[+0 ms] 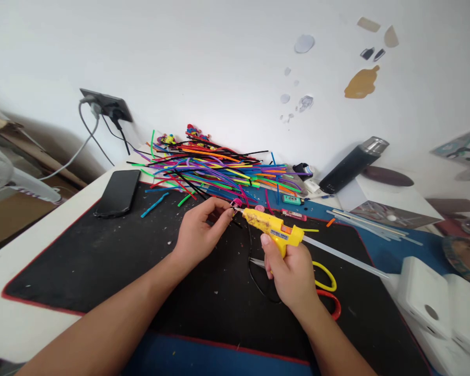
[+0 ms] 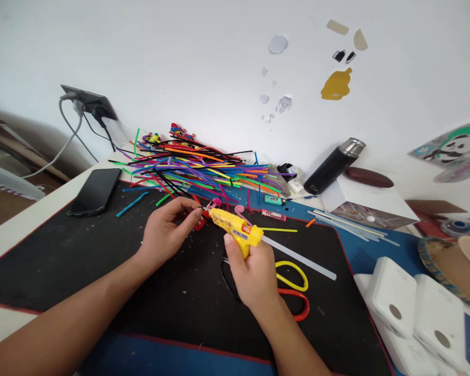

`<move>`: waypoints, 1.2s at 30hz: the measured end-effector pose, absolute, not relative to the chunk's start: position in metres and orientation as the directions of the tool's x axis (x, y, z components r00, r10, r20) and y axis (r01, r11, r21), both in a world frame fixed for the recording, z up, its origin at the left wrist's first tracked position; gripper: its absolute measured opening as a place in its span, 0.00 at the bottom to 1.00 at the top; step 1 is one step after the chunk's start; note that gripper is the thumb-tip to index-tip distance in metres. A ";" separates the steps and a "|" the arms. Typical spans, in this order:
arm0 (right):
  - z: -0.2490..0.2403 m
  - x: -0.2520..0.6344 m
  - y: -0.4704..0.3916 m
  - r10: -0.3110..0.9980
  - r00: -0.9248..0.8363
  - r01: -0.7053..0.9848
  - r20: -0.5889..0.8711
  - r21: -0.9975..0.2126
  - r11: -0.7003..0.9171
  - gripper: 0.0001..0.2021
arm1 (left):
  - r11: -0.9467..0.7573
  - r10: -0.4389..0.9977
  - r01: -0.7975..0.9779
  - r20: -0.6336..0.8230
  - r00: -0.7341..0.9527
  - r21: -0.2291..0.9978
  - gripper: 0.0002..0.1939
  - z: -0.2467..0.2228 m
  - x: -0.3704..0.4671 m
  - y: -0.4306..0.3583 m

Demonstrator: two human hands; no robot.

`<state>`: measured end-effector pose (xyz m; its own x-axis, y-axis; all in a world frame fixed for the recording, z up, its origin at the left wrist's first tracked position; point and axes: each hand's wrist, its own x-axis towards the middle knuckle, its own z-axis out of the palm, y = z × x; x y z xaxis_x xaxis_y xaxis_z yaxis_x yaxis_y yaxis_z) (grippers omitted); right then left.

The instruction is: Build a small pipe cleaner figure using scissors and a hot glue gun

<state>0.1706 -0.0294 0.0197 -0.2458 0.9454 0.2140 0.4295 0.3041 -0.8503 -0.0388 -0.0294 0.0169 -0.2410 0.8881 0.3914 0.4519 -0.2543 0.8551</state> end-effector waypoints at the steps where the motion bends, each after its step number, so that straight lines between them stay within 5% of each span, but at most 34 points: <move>1: 0.019 0.170 -0.029 0.945 -0.241 0.430 0.220 -0.849 0.307 0.29 | -0.258 0.887 0.451 0.395 -0.241 0.854 0.09 0.017 -0.039 -0.030; 36: 0.020 0.169 -0.029 0.942 -0.223 0.435 0.250 -0.839 0.326 0.28 | -0.261 0.884 0.457 0.400 -0.240 0.850 0.08 0.018 -0.039 -0.030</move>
